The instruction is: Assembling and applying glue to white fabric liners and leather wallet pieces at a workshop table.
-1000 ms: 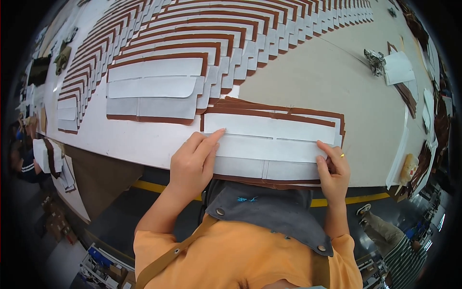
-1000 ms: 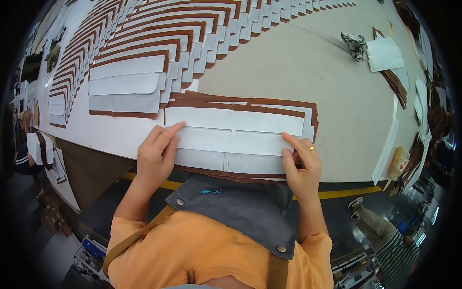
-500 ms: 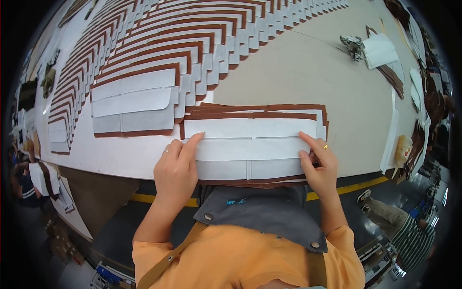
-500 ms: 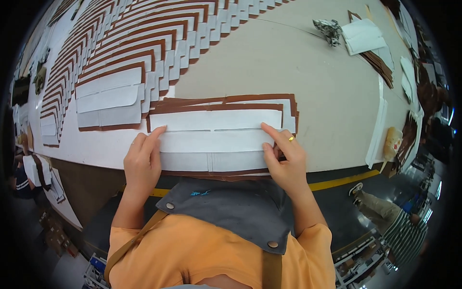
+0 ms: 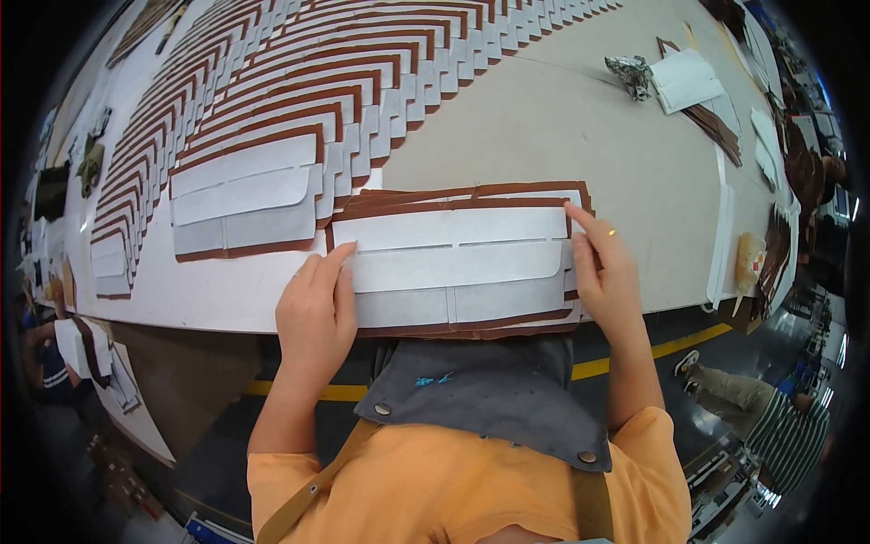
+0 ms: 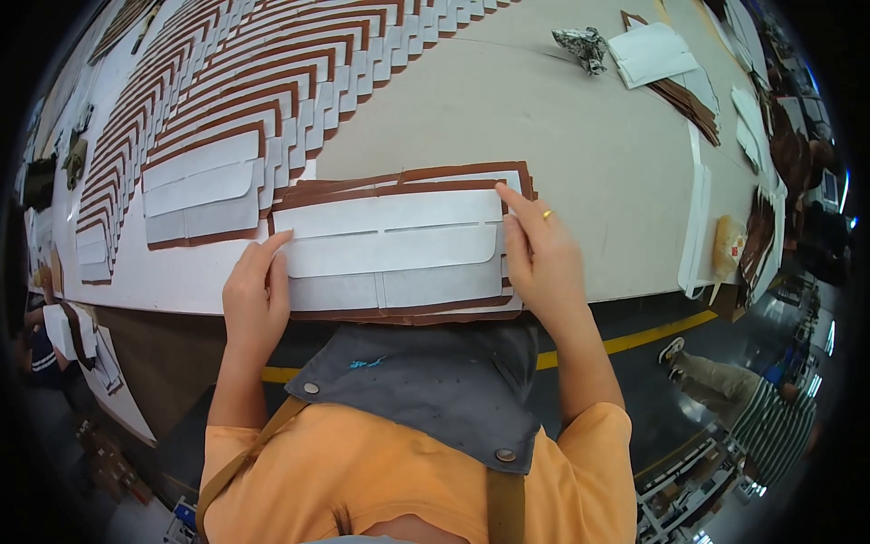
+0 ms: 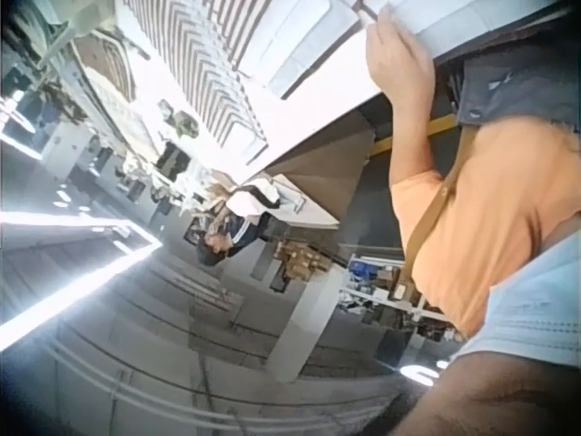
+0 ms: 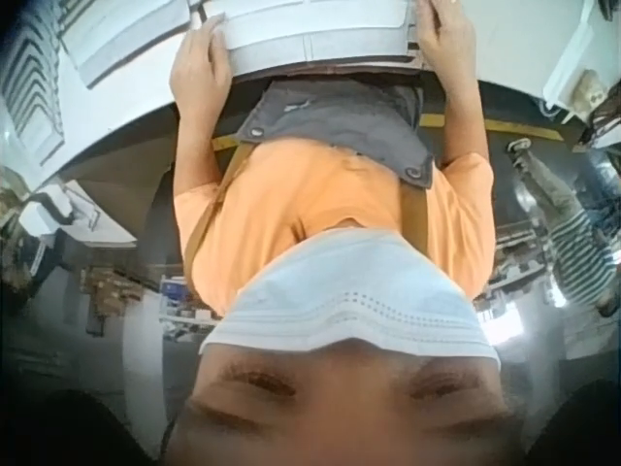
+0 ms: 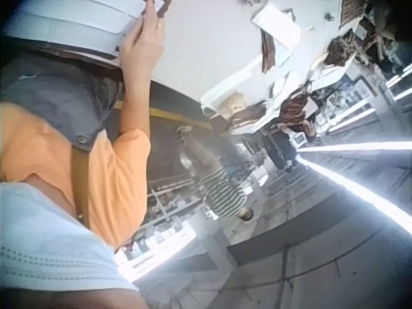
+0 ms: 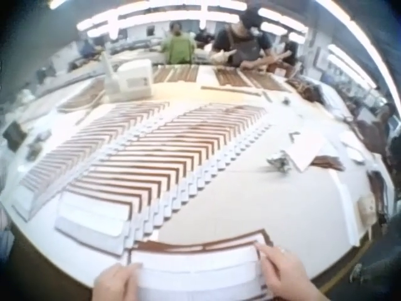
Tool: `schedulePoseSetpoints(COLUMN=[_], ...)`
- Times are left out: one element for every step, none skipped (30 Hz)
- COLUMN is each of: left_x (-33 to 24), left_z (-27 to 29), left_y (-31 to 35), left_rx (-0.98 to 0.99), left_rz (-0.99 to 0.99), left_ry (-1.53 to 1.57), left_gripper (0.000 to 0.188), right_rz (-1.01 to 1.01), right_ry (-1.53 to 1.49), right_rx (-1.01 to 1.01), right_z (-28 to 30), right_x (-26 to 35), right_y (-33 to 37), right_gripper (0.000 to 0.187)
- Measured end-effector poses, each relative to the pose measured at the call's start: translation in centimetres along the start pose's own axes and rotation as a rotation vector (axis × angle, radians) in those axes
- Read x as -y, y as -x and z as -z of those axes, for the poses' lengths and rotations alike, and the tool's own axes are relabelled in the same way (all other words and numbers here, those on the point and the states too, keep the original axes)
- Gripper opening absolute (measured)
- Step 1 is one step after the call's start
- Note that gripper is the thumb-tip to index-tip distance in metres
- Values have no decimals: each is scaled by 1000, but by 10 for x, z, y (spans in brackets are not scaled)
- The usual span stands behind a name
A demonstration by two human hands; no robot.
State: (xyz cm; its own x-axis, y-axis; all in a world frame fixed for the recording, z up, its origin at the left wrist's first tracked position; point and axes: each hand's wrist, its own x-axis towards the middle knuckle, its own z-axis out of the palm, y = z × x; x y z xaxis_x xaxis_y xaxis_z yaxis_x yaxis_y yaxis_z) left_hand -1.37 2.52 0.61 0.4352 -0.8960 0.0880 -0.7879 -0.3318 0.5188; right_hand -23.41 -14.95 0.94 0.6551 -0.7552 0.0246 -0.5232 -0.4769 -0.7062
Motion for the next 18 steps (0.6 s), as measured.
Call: schedulePoseSetpoints(left_x=[-3, -7, -13, -19, -25, -30, -34, -36, -36, -33, -30, -28, -27, -25, -24, -23, -23, -22], left_z=[-2, -1, 0, -3, -6, -9, -13, -18, -23, -27, -31, -33, -34, -35, -35, -36, -36, -36], left_y=[-2, -4, -6, -7, -9, -10, -11, -12, -12, -11, -9, -9, -8, -7, -6, -6, -6, -7], left_rx=[-39, -76, -29, -36, -33, -29, -34, 44, 124, 123, 165, 207, 205, 211, 218, 222, 234, 245], left_rz=[-12, -24, -41, -30, -167, -303, -296, -360, -424, -421, -422, -423, -422, -411, -400, -397, -390, -384], left_ry=[-22, -45, -83, -87, -66, -45, -48, -69, -89, -89, -106, -122, -122, -105, -88, -86, -77, -69], left_gripper=[25, 24, 26, 26, 29, 32, 32, 37, 41, 41, 43, 45, 45, 46, 46, 46, 47, 47], right_rz=[33, 65, 101, 112, 234, 355, 396, 400, 446, 491, 493, 497, 504, 506, 504, 514, 525, 523], right_ry=[56, 110, 66, 62, 101, 140, 158, 157, 179, 200, 211, 211, 222, 230, 228, 248, 269, 269], right_rx=[-30, -62, -47, -39, -41, -44, 6, 7, 24, 42, 55, 55, 56, 61, 66, 68, 69, 72], right_z=[2, 4, 2, -4, -11, -17, -20, -25, -31, -36, -40, -42, -44, -46, -47, -47, -48, -48], right_x=[0, 2, 7, 9, 8, 10, 16, 19, 20, 20, 20, 21, 22, 21, 21, 20, 20, 19], right_y=[-2, -4, -4, -6, -8, -10, -12, -13, -13, -14, -12, -12, -11, -11, -11, -11, -12, -12], right_gripper=[27, 26, 28, 28, 29, 30, 32, 32, 33, 33, 35, 35, 35, 35, 35, 36, 36, 36])
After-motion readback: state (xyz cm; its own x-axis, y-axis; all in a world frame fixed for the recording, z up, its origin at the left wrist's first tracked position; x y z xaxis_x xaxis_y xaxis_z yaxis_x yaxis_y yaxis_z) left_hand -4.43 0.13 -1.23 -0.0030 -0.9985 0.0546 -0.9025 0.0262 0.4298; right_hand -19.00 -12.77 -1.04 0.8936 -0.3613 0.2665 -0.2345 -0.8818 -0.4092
